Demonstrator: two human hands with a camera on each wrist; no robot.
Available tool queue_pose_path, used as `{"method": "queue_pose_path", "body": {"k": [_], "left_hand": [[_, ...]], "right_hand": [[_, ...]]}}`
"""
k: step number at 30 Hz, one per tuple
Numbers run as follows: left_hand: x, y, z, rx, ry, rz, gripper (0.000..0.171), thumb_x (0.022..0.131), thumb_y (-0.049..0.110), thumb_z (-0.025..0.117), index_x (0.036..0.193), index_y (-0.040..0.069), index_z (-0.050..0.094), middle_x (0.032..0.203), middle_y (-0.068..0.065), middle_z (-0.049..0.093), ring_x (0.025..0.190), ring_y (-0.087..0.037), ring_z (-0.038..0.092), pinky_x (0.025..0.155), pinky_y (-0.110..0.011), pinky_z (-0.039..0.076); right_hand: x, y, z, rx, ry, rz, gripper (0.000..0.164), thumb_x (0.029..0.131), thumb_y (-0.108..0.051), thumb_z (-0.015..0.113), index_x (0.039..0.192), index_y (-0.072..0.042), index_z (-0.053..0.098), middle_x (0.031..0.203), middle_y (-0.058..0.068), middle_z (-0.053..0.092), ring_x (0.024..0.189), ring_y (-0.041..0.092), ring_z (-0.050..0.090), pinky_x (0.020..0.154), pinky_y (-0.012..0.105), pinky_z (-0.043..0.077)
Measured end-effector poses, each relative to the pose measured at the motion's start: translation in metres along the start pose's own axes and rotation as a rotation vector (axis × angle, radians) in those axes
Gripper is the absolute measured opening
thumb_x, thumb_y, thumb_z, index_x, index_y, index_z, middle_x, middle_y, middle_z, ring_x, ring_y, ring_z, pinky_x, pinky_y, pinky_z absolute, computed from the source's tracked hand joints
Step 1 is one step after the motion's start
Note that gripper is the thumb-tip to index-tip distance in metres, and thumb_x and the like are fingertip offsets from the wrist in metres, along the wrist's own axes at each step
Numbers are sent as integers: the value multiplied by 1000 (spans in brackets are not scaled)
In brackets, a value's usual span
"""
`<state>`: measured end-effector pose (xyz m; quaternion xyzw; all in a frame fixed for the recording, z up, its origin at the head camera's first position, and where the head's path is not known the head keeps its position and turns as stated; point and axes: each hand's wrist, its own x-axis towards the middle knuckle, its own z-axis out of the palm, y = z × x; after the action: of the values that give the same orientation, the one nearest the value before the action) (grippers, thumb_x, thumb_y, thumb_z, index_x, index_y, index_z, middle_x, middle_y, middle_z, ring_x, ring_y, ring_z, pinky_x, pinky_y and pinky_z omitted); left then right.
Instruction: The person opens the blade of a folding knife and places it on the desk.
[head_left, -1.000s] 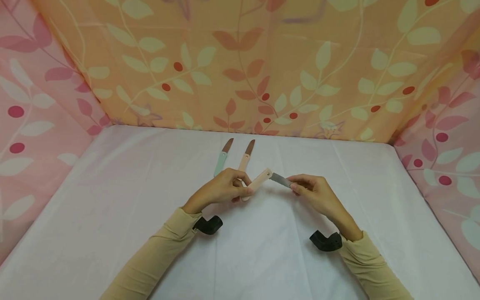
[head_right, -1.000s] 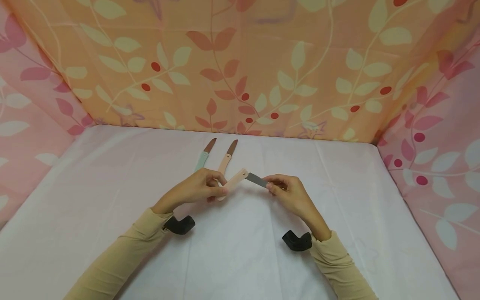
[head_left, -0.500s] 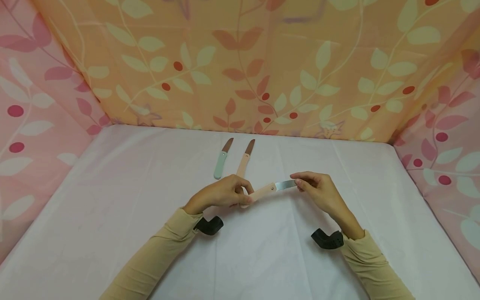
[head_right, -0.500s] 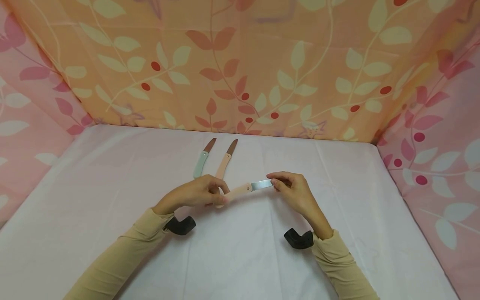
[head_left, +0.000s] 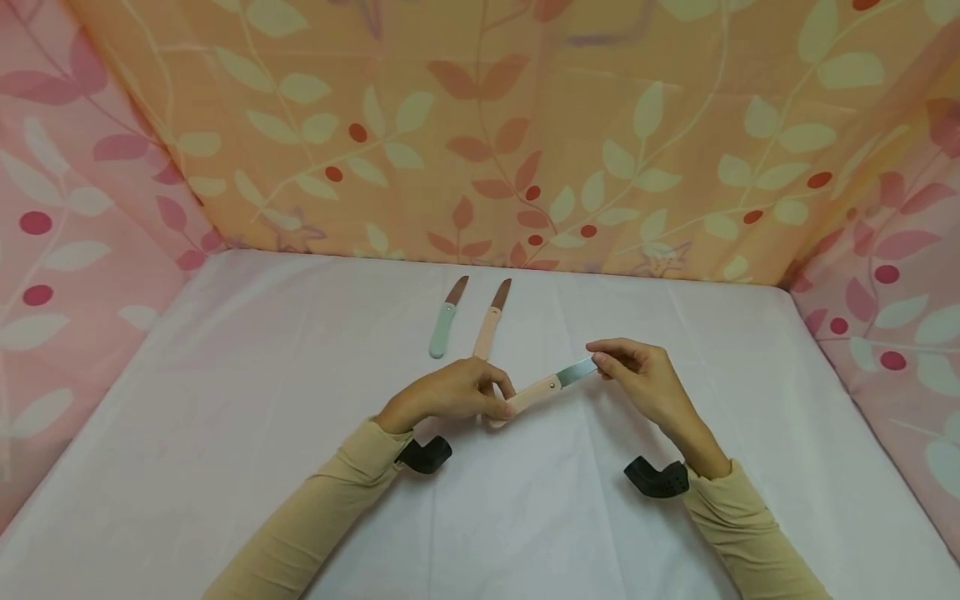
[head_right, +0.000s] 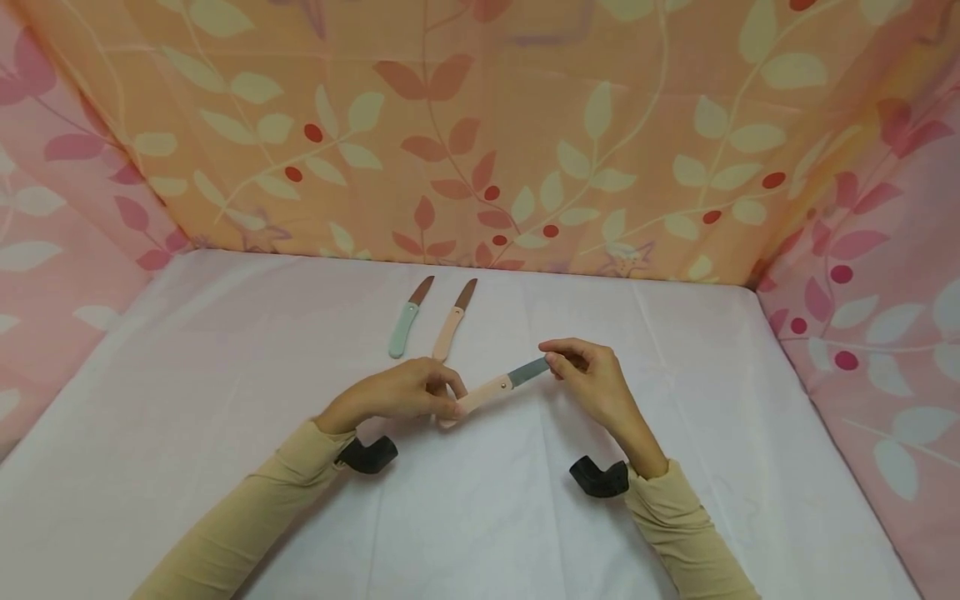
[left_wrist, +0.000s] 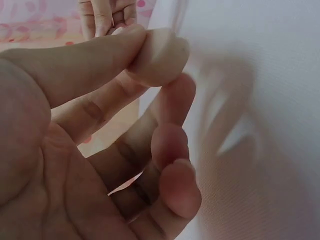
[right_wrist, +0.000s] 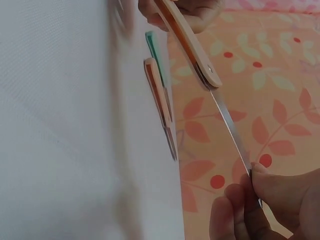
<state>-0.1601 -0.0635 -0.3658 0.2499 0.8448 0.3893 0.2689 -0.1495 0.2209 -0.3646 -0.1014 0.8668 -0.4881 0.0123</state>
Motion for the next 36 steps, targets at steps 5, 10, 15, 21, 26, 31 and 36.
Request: {"method": "queue_pose_path", "body": {"k": [5, 10, 15, 21, 26, 31, 36], "left_hand": [[1, -2, 2, 15, 24, 38, 13, 89, 20, 75, 99, 12, 73, 71, 3, 67, 66, -7, 51, 58, -19, 38], [2, -1, 1, -15, 42, 50, 11, 88, 17, 76, 96, 10, 75, 69, 3, 67, 62, -5, 50, 56, -19, 36], [2, 2, 1, -36, 64, 48, 11, 86, 15, 77, 94, 8, 75, 66, 2, 67, 59, -5, 50, 54, -18, 37], [4, 4, 1, -30, 92, 30, 11, 86, 16, 78, 94, 9, 75, 66, 1, 69, 58, -5, 51, 54, -19, 39], [7, 5, -1, -33, 126, 10, 13, 86, 19, 78, 94, 9, 76, 64, -4, 65, 53, -7, 52, 51, -19, 39], [13, 6, -5, -13, 176, 4, 17, 87, 22, 78, 94, 7, 75, 62, -3, 60, 51, -8, 51, 49, -20, 39], [23, 4, -7, -2, 221, -16, 19, 88, 23, 77, 94, 5, 74, 60, -2, 58, 50, -10, 52, 48, -21, 40]], "right_hand": [[0, 1, -1, -7, 1, 9, 29, 99, -16, 62, 120, 3, 67, 96, 16, 70, 81, 9, 67, 76, 24, 56], [1, 2, -2, 9, 1, 0, 29, 99, -15, 61, 120, 5, 67, 95, 14, 70, 82, 7, 67, 76, 24, 56], [2, 3, -2, 15, 7, -12, 30, 100, -15, 60, 121, 6, 65, 102, 19, 69, 84, 6, 66, 77, 23, 56], [2, 3, -2, 17, -5, 3, 35, 100, -19, 60, 128, 2, 61, 118, 23, 68, 94, 9, 69, 81, 21, 55], [6, 2, -1, 31, -29, 26, 48, 100, -23, 60, 142, -2, 47, 141, 20, 55, 121, 30, 61, 86, 13, 50], [11, -1, 0, 23, -18, 34, 60, 100, -24, 61, 150, -4, 35, 154, 20, 40, 139, 37, 44, 107, 37, 45], [16, -4, -1, 9, -15, 34, 61, 100, -25, 61, 150, -4, 36, 155, 20, 38, 142, 38, 41, 112, 51, 38]]}}
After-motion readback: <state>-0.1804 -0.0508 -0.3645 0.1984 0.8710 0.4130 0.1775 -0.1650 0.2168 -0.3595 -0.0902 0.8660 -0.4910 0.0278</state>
